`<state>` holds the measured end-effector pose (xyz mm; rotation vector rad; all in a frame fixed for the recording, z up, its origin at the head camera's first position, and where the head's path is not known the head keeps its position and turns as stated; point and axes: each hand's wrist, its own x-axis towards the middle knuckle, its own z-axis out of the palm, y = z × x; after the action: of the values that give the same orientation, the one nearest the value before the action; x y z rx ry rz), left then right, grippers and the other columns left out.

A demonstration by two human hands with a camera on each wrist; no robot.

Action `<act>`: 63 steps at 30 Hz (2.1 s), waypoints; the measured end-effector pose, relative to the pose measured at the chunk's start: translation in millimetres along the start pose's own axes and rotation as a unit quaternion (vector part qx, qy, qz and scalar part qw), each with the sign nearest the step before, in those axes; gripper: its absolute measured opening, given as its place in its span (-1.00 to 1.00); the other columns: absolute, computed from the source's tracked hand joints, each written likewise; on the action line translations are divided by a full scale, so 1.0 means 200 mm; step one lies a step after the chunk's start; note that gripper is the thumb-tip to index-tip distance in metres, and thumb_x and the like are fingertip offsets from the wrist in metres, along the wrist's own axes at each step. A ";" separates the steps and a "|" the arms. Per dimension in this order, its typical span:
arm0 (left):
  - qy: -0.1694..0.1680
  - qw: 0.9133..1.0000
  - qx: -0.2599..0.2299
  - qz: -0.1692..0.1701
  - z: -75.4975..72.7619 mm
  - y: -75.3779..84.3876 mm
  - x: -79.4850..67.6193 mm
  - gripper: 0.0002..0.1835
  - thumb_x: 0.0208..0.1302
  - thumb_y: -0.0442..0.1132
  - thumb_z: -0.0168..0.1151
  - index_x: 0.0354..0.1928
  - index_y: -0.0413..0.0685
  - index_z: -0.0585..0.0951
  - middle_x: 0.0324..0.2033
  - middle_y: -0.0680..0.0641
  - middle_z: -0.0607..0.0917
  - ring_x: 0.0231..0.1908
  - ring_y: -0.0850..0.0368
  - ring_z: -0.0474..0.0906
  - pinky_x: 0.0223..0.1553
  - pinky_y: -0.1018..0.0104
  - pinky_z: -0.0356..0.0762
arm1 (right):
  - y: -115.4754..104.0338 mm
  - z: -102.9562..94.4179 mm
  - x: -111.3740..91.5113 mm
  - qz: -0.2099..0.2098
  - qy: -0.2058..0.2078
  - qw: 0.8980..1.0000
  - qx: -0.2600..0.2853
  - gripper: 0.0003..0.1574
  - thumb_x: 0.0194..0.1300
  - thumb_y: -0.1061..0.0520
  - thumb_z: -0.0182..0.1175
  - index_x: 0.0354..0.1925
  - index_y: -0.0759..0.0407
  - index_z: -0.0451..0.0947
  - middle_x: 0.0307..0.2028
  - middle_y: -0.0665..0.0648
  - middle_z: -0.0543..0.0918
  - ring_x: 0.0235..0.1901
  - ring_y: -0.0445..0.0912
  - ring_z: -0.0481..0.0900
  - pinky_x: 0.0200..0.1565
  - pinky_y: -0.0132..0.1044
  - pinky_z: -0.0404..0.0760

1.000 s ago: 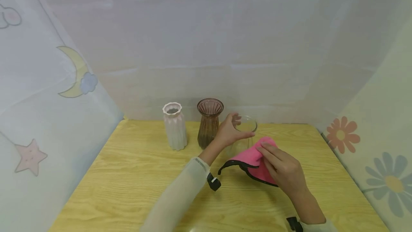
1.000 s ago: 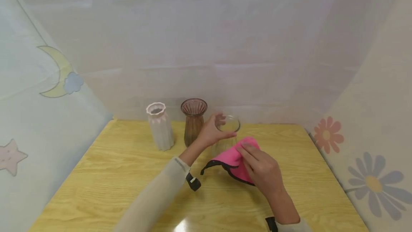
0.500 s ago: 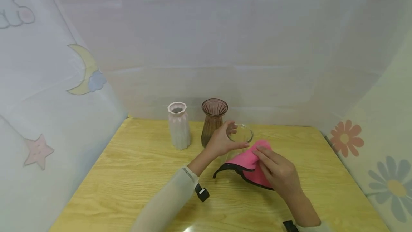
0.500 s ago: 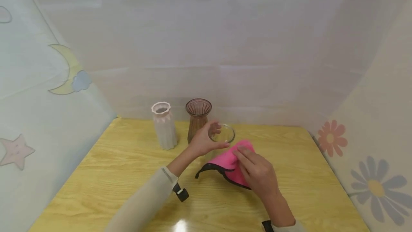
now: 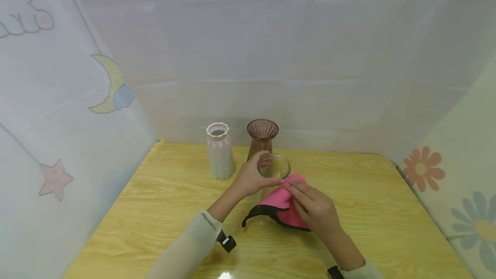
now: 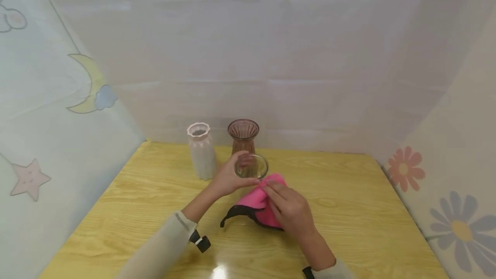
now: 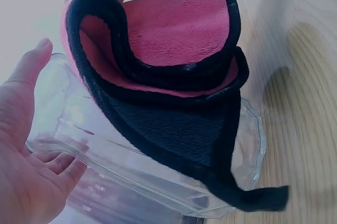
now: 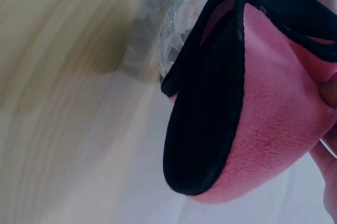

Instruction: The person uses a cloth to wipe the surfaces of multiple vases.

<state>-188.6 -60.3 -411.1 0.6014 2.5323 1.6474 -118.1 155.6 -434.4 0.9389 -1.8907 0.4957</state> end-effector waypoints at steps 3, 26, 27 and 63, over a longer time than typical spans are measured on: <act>0.002 1.000 -0.001 -0.008 -0.04 -0.01 -0.03 0.12 -0.05 0.13 0.64 0.51 -0.02 0.25 0.25 0.02 0.61 0.26 0.06 0.52 0.22 0.00 0.52 | -0.03 0.04 0.02 0.002 0.005 1.000 0.017 -0.62 0.58 0.09 0.06 -0.02 0.27 0.75 -0.11 0.18 0.78 -0.22 0.03 0.77 -0.23 -0.16 0.72; 0.031 0.999 -0.015 0.021 -0.27 -0.11 -0.18 0.01 -0.02 -0.06 0.65 0.44 -0.19 0.31 0.25 -0.17 0.59 0.21 -0.05 0.56 0.27 -0.08 0.46 | -0.15 0.26 0.13 -0.019 -0.031 0.997 0.066 -0.64 0.58 0.15 0.02 0.01 0.24 0.74 -0.07 0.14 0.76 -0.16 -0.01 0.76 -0.16 -0.19 0.74; 0.033 0.999 -0.016 0.021 -0.28 -0.11 -0.18 0.01 -0.02 -0.07 0.65 0.44 -0.19 0.32 0.24 -0.17 0.60 0.21 -0.05 0.57 0.27 -0.08 0.46 | -0.16 0.26 0.13 -0.019 -0.033 0.997 0.067 -0.63 0.58 0.15 0.01 0.01 0.24 0.74 -0.07 0.14 0.76 -0.15 -0.01 0.76 -0.16 -0.20 0.73; 0.022 1.000 0.013 0.009 -0.41 -0.15 -0.22 -0.02 0.03 0.03 0.61 0.45 -0.10 0.33 0.24 -0.05 0.61 0.23 0.01 0.55 0.27 -0.09 0.45 | -0.21 0.34 0.05 0.017 -0.190 0.980 0.063 -0.67 0.07 0.25 0.53 -0.14 0.10 0.78 -0.16 0.05 0.80 -0.14 -0.11 0.76 -0.16 -0.26 0.73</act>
<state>-178.6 -158.0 -409.8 0.5987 2.5892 1.6542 -126.3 78.9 -460.6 1.1492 -2.2416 0.4855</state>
